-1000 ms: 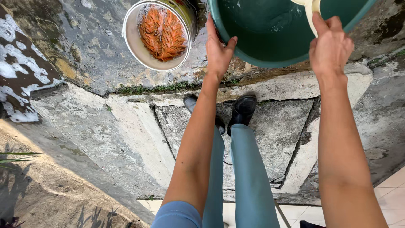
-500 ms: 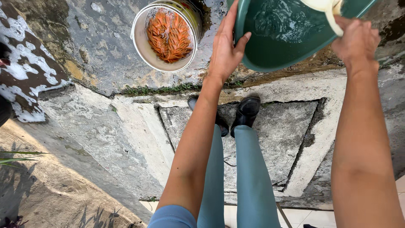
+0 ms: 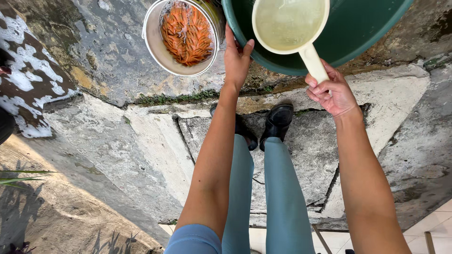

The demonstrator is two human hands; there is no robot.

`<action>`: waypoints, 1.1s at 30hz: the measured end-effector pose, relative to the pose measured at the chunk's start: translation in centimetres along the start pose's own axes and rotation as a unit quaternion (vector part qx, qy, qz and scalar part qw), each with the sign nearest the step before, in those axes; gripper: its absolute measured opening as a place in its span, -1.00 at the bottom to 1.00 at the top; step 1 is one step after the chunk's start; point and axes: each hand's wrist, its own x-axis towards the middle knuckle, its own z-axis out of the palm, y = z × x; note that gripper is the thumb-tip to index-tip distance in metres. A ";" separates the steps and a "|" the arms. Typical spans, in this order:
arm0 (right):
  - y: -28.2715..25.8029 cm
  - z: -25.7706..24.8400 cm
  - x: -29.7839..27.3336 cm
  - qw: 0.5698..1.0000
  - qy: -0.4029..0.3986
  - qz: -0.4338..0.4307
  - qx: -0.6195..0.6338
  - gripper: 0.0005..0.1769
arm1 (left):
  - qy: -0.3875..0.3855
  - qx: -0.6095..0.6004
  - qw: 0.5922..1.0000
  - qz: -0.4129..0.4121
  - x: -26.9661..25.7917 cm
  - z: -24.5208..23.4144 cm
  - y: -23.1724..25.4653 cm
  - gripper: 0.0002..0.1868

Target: The person washes a mat by pouring water from a pitcher into a container, scrubbing and rinsing the mat, wringing it out by hand, and hanging it over a metal railing.

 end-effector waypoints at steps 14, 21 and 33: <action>-3.2 10.7 -6.3 0.978 0.009 -0.026 -0.208 -0.15 | -0.069 0.028 0.985 -0.156 -1.8 -4.2 -4.0 -0.45; 3.0 16.4 -4.7 0.919 0.046 -0.095 -0.380 -0.19 | 0.088 -0.121 0.979 -0.140 0.5 -10.0 -5.1 -0.49; 10.5 21.9 -2.9 0.605 0.076 -0.303 -0.732 -0.26 | 0.082 -0.004 0.973 -0.217 1.8 -11.5 -11.5 -0.55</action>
